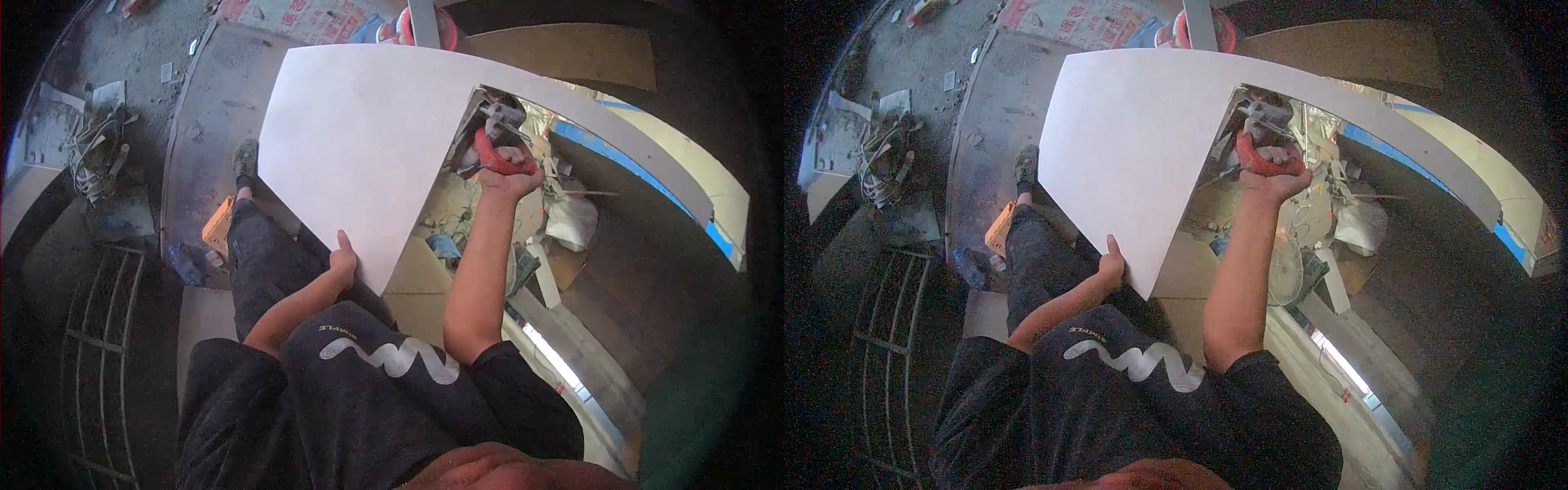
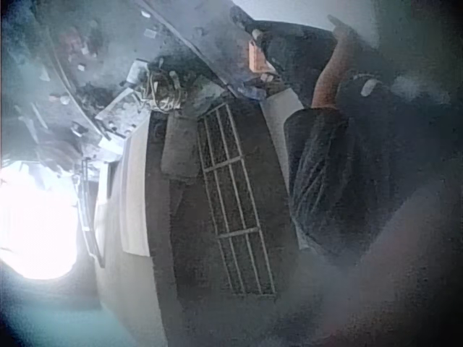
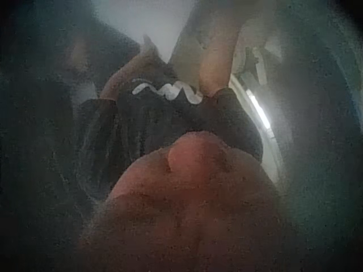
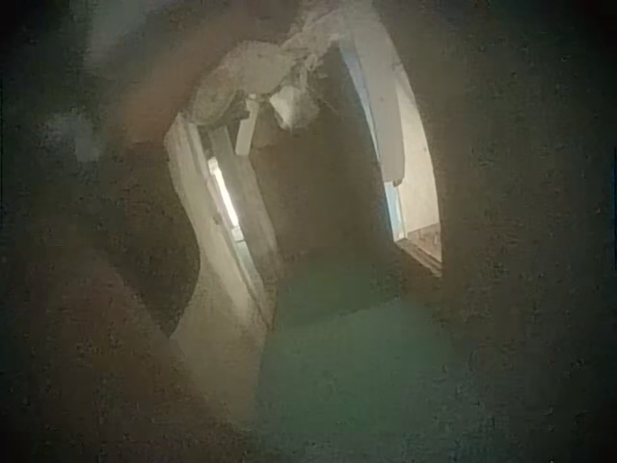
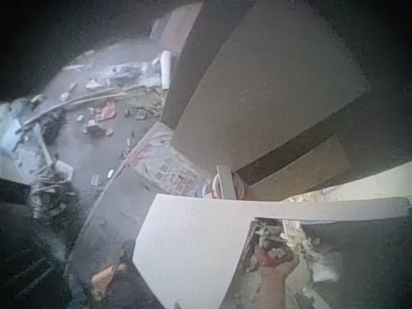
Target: Cutting a white board using a handheld circular saw on a renovation site.
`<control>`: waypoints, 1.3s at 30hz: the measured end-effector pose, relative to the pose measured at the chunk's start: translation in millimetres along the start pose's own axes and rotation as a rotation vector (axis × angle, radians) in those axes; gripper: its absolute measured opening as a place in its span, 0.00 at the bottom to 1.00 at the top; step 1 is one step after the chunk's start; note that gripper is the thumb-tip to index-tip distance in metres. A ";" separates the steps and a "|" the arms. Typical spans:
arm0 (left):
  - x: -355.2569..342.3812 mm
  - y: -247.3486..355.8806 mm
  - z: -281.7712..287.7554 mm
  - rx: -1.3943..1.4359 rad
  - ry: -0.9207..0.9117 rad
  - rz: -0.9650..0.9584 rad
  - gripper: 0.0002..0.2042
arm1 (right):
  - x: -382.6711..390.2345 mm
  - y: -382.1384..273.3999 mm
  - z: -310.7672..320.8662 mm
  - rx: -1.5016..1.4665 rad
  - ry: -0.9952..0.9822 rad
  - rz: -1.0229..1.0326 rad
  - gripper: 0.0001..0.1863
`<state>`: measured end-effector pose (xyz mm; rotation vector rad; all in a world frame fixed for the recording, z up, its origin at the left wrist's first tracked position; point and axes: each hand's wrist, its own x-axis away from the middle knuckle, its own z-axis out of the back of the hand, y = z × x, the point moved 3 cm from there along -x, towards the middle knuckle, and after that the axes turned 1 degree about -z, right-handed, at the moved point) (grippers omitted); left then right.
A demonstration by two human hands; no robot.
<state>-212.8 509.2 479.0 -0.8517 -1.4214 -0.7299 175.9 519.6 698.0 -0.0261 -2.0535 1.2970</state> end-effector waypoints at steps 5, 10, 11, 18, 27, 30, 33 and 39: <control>5.9 0.7 0.1 0.030 -0.027 0.078 0.57 | -24.9 -3.1 17.8 -0.107 -0.176 -0.042 0.24; 12.3 10.2 5.1 0.005 -0.067 0.046 0.56 | -25.6 -4.8 14.5 -0.133 -0.137 -0.032 0.24; 18.3 14.0 7.3 -0.024 -0.084 0.097 0.56 | -17.5 -3.2 7.6 -0.143 -0.100 -0.033 0.25; 20.7 14.7 0.1 0.038 0.032 0.047 0.53 | -7.4 -8.7 1.6 -0.089 -0.134 -0.026 0.28; -49.6 -31.3 -14.3 0.108 -0.104 0.020 0.52 | 19.0 -64.1 51.7 0.592 -0.482 -0.060 0.21; -62.7 -38.2 -19.3 0.111 -0.012 -0.043 0.52 | 22.6 -70.9 49.6 0.564 -0.573 -0.007 0.26; -58.9 -42.9 -18.0 0.205 -0.110 0.021 0.52 | 22.1 -66.1 39.5 0.457 -0.490 -0.025 0.25; 28.5 22.0 -0.5 0.111 -0.054 0.029 0.53 | -39.7 -49.0 41.7 0.076 -0.283 -0.120 0.09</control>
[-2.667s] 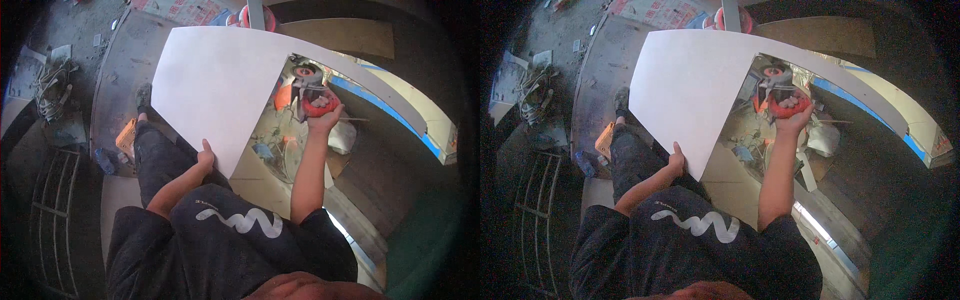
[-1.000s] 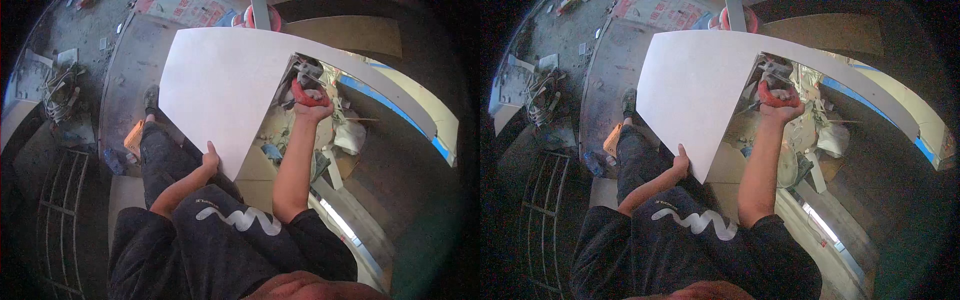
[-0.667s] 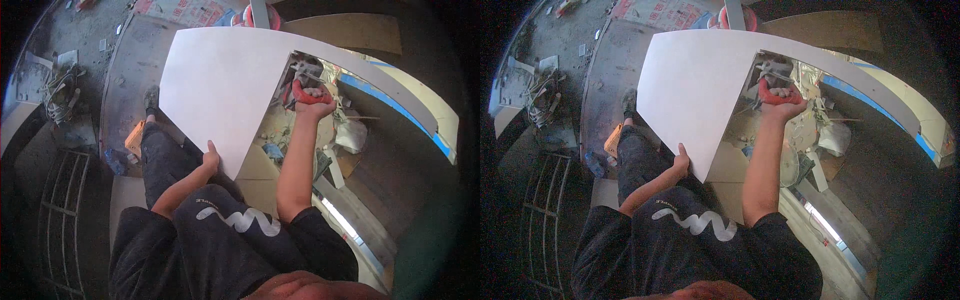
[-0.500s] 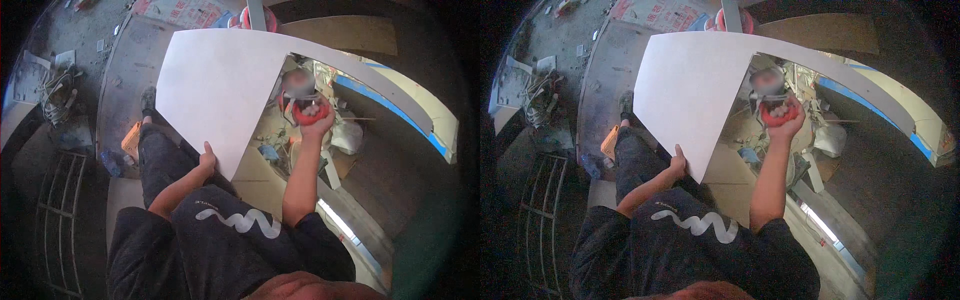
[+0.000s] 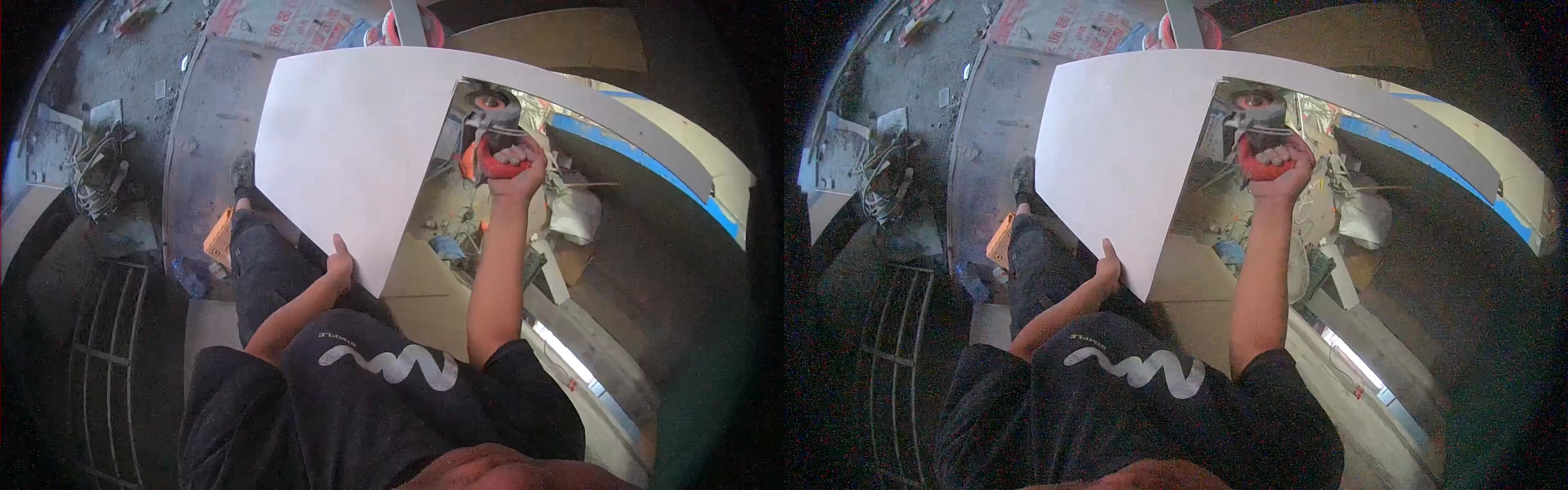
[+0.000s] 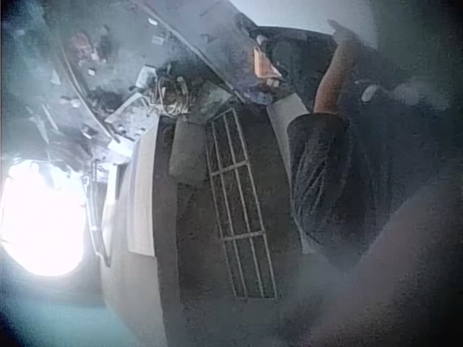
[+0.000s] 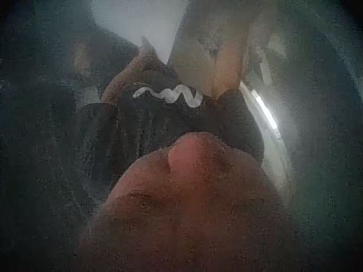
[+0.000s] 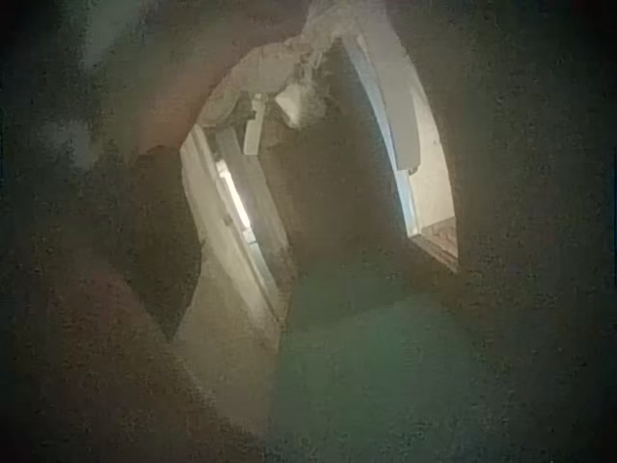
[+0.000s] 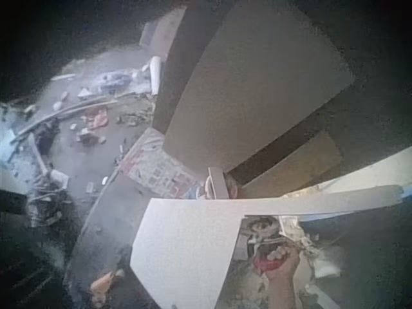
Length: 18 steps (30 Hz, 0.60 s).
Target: Cutting a white board using a handheld circular saw on a renovation site.
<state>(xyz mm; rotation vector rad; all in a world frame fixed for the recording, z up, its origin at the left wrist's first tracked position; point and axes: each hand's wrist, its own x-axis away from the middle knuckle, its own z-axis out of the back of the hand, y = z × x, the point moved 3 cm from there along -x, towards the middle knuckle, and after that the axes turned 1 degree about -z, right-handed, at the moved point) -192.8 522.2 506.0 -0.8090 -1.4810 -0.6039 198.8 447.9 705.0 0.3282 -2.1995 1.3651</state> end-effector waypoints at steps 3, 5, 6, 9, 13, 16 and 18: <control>-24.1 -14.4 2.6 -0.107 -0.013 0.091 0.55 | -22.2 6.2 4.4 -0.097 -0.073 -0.031 0.04; -56.2 -40.2 7.4 -0.078 0.055 -0.086 0.56 | -39.0 19.4 2.1 -0.158 -0.150 -0.059 0.04; -57.7 -42.4 8.6 -0.082 0.059 -0.084 0.56 | -42.9 20.9 2.1 -0.171 -0.098 -0.067 0.03; -53.8 -36.4 8.8 -0.080 0.026 -0.038 0.55 | -55.7 17.8 7.7 -0.188 -0.073 -0.085 0.07; -13.3 -11.1 3.1 -0.099 0.019 -0.045 0.53 | -54.5 13.5 8.2 -0.152 -0.129 -0.075 0.06; -29.9 -23.4 10.1 -0.076 0.058 -0.031 0.52 | -33.5 21.6 -24.8 -0.140 -0.135 -0.117 0.05; -35.6 -27.0 9.2 -0.064 0.054 -0.030 0.52 | -37.6 20.9 -24.5 -0.131 -0.107 -0.104 0.05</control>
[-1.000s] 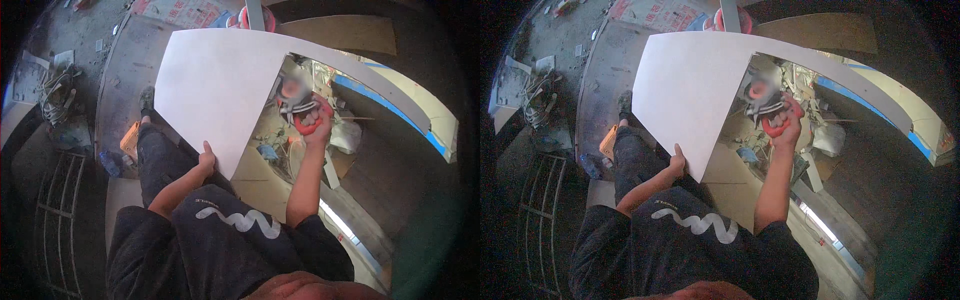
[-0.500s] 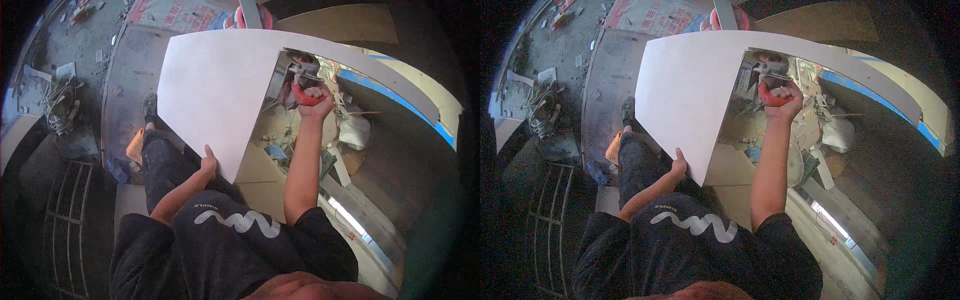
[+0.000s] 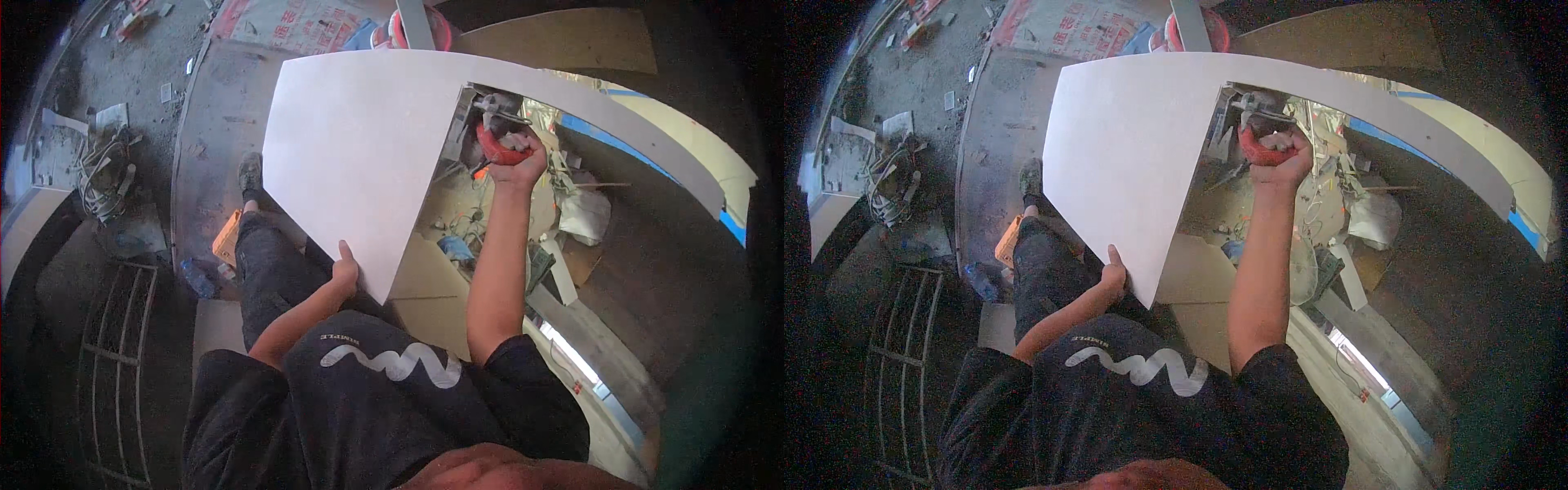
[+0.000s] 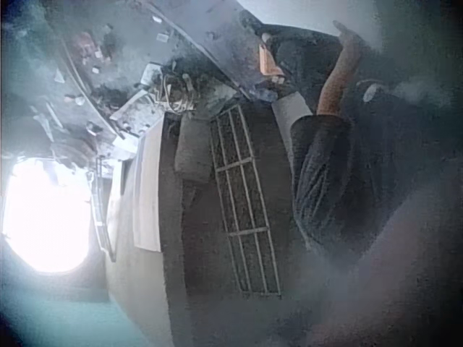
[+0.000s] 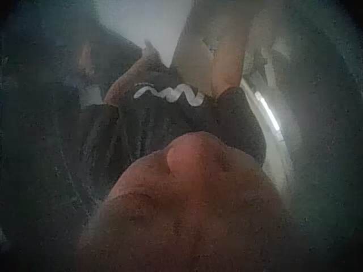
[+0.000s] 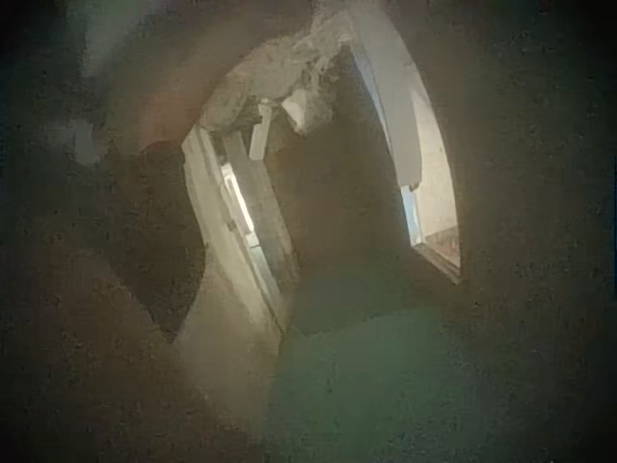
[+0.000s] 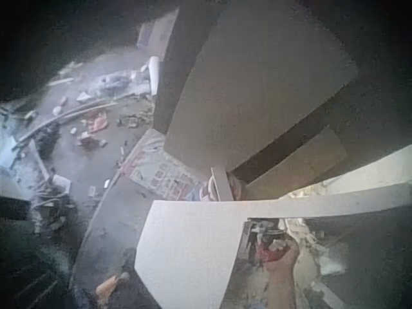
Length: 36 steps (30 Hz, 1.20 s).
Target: Cutting a white board using a handheld circular saw on a renovation site.
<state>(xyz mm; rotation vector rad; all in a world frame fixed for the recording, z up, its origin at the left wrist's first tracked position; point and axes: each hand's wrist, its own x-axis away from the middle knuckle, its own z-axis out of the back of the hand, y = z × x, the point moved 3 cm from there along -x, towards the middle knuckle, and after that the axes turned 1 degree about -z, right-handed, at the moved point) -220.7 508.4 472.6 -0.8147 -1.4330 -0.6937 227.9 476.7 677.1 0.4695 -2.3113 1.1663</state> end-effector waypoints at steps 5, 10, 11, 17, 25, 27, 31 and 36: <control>34.0 23.7 2.3 0.019 -0.023 0.014 0.54 | -4.7 -4.4 5.1 0.006 0.042 0.030 0.05; 9.6 6.5 -0.1 -0.013 0.044 -0.008 0.53 | -11.8 0.0 7.2 -0.005 0.073 0.025 0.02; 17.5 12.4 -0.2 -0.005 0.027 -0.015 0.52 | -11.9 -1.1 8.2 -0.004 0.074 0.027 0.02; 17.4 13.7 3.3 0.030 -0.039 0.025 0.52 | 10.8 12.4 -24.5 0.013 0.173 0.045 0.03; 17.1 12.6 0.8 0.009 0.014 -0.006 0.52 | -2.0 8.3 -3.2 0.009 0.154 0.051 0.03; 16.3 11.7 2.6 0.015 0.024 0.001 0.52 | 11.5 20.2 -20.5 0.023 0.149 0.055 0.02; 16.1 12.9 -0.2 -0.006 0.030 0.011 0.52 | 2.7 11.6 -2.3 0.013 0.066 0.072 0.02; 15.1 13.0 2.1 -0.012 0.047 0.034 0.52 | 13.6 22.5 -15.7 -0.009 0.161 0.075 0.03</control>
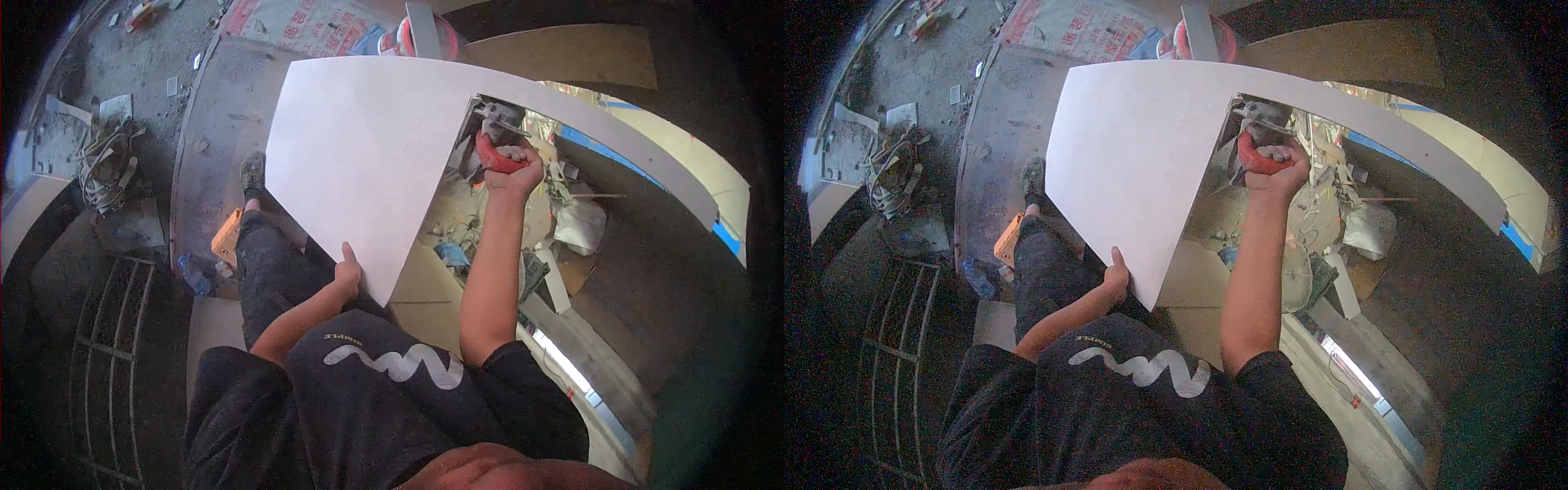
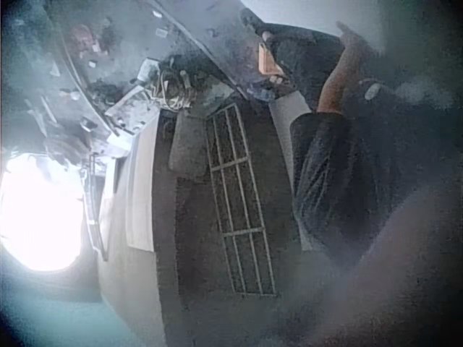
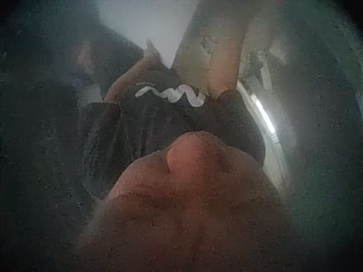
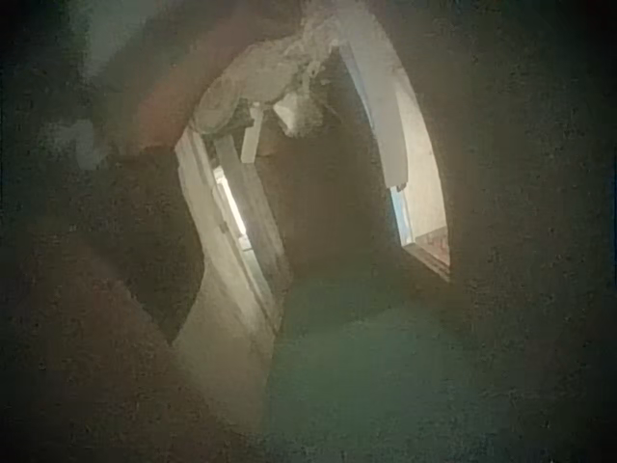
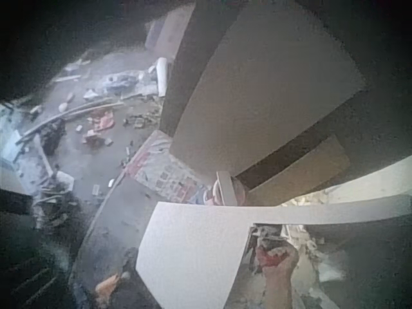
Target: Cutting a white board using a handheld circular saw on a renovation site.
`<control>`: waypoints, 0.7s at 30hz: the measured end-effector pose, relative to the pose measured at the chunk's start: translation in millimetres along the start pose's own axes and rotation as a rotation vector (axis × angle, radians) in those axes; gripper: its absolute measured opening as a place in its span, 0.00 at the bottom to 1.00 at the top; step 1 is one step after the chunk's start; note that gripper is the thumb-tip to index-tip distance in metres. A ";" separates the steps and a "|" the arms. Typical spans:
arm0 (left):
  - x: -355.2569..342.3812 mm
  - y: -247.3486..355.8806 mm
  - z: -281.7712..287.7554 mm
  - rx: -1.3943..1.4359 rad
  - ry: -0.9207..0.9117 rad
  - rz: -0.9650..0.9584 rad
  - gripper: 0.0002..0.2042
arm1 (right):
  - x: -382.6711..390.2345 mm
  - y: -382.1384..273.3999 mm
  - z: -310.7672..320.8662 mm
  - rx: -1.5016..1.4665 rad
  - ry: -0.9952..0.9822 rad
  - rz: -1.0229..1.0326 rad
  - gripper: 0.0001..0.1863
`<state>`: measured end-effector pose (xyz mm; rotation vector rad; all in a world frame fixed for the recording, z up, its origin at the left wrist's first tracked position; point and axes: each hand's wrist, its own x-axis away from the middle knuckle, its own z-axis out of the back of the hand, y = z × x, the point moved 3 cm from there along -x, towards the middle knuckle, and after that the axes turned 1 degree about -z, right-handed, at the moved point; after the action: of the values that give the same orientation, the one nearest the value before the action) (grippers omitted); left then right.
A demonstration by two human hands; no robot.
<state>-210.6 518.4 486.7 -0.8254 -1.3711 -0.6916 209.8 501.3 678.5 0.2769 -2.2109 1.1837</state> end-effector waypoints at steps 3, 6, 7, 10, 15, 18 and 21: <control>-23.8 -18.4 -7.1 0.054 -0.123 0.069 0.53 | 14.3 3.4 -12.3 0.027 0.049 0.058 0.05; -11.4 -9.1 -5.9 0.022 -0.022 -0.028 0.54 | 18.0 2.2 -13.2 0.012 0.046 0.068 0.08; -15.4 -10.8 -5.2 0.033 -0.056 -0.020 0.54 | 20.2 4.2 -17.2 -0.002 0.032 0.045 0.10; -17.5 -10.9 -6.0 0.005 -0.073 -0.025 0.54 | -2.1 -4.8 2.2 -0.013 -0.003 0.013 0.12; -9.7 -6.8 -3.8 -0.016 -0.025 -0.043 0.54 | -10.4 -4.1 13.7 0.020 0.032 0.061 0.13; -9.3 -5.3 -0.5 -0.046 -0.012 -0.051 0.54 | -8.4 -0.9 9.3 0.037 0.029 0.060 0.12; 5.7 5.0 -2.7 -0.063 -0.038 -0.020 0.54 | -14.3 -11.4 19.8 0.012 0.016 0.044 0.10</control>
<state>-204.5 519.1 491.8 -0.8796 -1.3996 -0.7414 218.0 477.3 669.5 0.2239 -2.2066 1.2191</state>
